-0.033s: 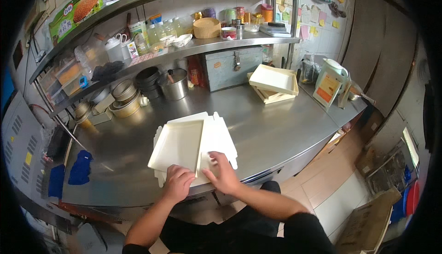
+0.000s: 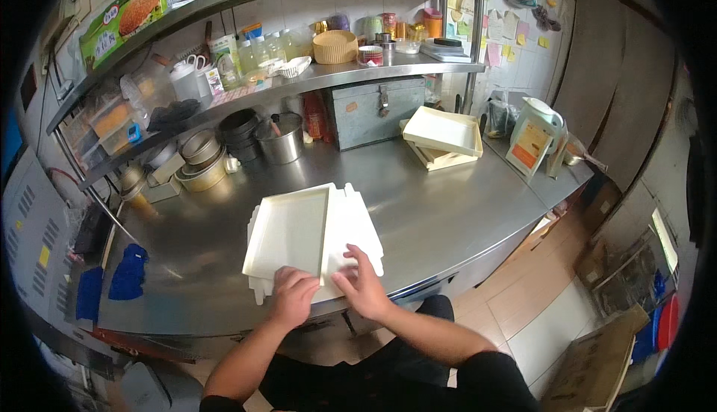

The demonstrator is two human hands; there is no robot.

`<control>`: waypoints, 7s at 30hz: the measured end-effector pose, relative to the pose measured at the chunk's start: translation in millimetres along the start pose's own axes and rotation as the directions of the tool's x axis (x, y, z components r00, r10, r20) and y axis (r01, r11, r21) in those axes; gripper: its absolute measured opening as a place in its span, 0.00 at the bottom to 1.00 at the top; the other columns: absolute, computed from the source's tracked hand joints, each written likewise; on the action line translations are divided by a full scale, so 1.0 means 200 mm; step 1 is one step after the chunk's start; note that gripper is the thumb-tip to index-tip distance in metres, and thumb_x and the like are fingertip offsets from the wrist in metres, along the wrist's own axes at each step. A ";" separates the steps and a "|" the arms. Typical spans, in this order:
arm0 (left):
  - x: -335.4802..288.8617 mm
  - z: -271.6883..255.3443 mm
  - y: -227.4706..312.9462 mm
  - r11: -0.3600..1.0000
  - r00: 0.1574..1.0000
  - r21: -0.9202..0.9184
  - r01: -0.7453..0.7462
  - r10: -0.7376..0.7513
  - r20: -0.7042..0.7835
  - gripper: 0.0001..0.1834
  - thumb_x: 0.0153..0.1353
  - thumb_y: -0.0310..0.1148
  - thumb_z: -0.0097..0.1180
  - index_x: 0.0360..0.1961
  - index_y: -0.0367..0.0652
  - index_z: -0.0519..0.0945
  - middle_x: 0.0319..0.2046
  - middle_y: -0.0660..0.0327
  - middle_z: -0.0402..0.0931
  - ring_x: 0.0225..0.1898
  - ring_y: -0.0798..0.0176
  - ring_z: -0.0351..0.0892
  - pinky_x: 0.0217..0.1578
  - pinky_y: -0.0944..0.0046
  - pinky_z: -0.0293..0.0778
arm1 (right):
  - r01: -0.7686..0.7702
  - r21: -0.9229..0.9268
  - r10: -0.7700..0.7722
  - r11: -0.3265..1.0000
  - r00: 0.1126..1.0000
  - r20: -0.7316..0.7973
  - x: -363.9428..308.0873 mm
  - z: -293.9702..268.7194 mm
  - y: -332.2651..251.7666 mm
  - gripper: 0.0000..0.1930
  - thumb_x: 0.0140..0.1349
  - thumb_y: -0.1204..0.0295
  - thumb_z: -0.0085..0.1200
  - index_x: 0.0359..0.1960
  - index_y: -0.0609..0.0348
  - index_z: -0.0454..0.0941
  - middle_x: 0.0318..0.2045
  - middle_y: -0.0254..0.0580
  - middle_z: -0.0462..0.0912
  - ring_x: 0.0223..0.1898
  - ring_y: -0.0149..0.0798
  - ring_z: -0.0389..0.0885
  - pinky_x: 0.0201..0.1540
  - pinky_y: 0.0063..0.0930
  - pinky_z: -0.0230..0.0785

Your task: The person assembles white cardboard boxes by folding the flaps and inserting tabs into slots. They handle each box one at a time on a stainless steel countertop, stacking completed boxes to the side.

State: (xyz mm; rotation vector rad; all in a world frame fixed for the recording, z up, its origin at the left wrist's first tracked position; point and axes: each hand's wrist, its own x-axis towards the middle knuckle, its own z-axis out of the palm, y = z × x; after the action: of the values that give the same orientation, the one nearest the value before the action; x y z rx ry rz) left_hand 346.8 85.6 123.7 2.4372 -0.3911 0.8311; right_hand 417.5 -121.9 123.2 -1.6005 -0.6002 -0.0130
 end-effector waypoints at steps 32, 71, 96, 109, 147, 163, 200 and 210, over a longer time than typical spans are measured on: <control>-0.03 -0.26 -0.19 0.975 0.828 0.063 0.214 -0.215 0.518 0.21 0.70 0.40 0.70 0.63 0.54 0.88 0.68 0.56 0.82 0.68 0.47 0.80 0.67 0.49 0.77 | 0.650 -0.391 -0.243 0.652 0.668 0.704 0.24 -0.20 0.03 0.17 0.74 0.57 0.62 0.57 0.49 0.89 0.54 0.48 0.87 0.59 0.56 0.83 0.65 0.49 0.76; 0.22 0.25 -0.27 0.685 0.872 -0.617 0.387 -0.489 0.005 0.35 0.84 0.47 0.49 0.82 0.41 0.61 0.77 0.46 0.64 0.79 0.47 0.62 0.80 0.49 0.56 | -0.180 0.311 0.137 0.933 0.978 0.155 0.54 0.46 0.36 0.23 0.78 0.73 0.56 0.72 0.65 0.71 0.64 0.56 0.82 0.65 0.45 0.81 0.69 0.37 0.73; 0.04 -0.51 -0.28 0.859 0.964 0.503 0.094 0.048 -0.262 0.14 0.56 0.21 0.63 0.39 0.52 0.92 0.45 0.62 0.87 0.55 0.49 0.83 0.75 0.28 0.61 | 0.638 -0.626 -0.499 0.448 0.760 0.417 0.36 -0.48 -0.09 0.21 0.60 0.80 0.59 0.55 0.51 0.90 0.52 0.43 0.89 0.52 0.50 0.86 0.55 0.44 0.82; -0.05 -0.22 0.05 0.926 0.898 0.285 0.249 -0.331 0.290 0.21 0.71 0.31 0.60 0.63 0.55 0.87 0.49 0.61 0.90 0.51 0.52 0.89 0.55 0.49 0.83 | 0.330 -0.658 0.052 0.677 0.870 0.490 0.22 -0.11 -0.13 0.10 0.78 0.65 0.56 0.52 0.51 0.86 0.48 0.46 0.90 0.50 0.52 0.89 0.44 0.49 0.85; 0.22 0.26 -0.35 0.759 0.903 -0.531 0.377 -0.429 0.027 0.37 0.83 0.49 0.48 0.83 0.40 0.59 0.80 0.45 0.60 0.82 0.46 0.57 0.81 0.47 0.54 | -0.122 0.157 0.106 0.980 0.988 0.109 0.59 0.38 0.46 0.29 0.81 0.62 0.55 0.78 0.61 0.68 0.69 0.59 0.80 0.65 0.48 0.82 0.70 0.38 0.72; 0.01 -0.25 -0.10 0.976 0.979 0.209 0.053 -0.009 -0.206 0.18 0.55 0.17 0.65 0.42 0.51 0.90 0.37 0.58 0.80 0.52 0.47 0.81 0.67 0.43 0.73 | 0.370 -0.546 -0.390 0.751 0.917 0.085 0.48 -0.43 0.17 0.28 0.55 0.85 0.62 0.60 0.52 0.87 0.69 0.50 0.80 0.76 0.61 0.70 0.76 0.48 0.68; 0.04 -0.01 -0.17 0.909 0.963 0.417 0.020 -0.129 0.236 0.15 0.59 0.26 0.64 0.48 0.41 0.85 0.43 0.55 0.85 0.45 0.47 0.85 0.47 0.46 0.83 | 0.575 -0.656 -0.239 0.490 0.812 0.533 0.29 0.08 0.16 0.07 0.65 0.70 0.57 0.39 0.58 0.84 0.41 0.44 0.86 0.46 0.48 0.85 0.52 0.42 0.79; 0.24 0.22 -0.37 0.618 0.900 -0.696 0.367 -0.424 0.099 0.45 0.79 0.50 0.54 0.86 0.43 0.51 0.81 0.46 0.56 0.83 0.50 0.52 0.82 0.49 0.46 | 0.233 -0.322 -0.136 0.918 0.945 0.297 0.55 0.32 0.33 0.31 0.73 0.61 0.60 0.73 0.64 0.72 0.66 0.61 0.79 0.68 0.61 0.76 0.73 0.51 0.66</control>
State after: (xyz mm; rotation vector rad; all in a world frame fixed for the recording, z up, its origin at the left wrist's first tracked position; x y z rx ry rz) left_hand 436.1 116.4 95.8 1.6585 -0.0860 0.4474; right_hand 515.0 -21.4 93.2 -1.9039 -1.0080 -0.0490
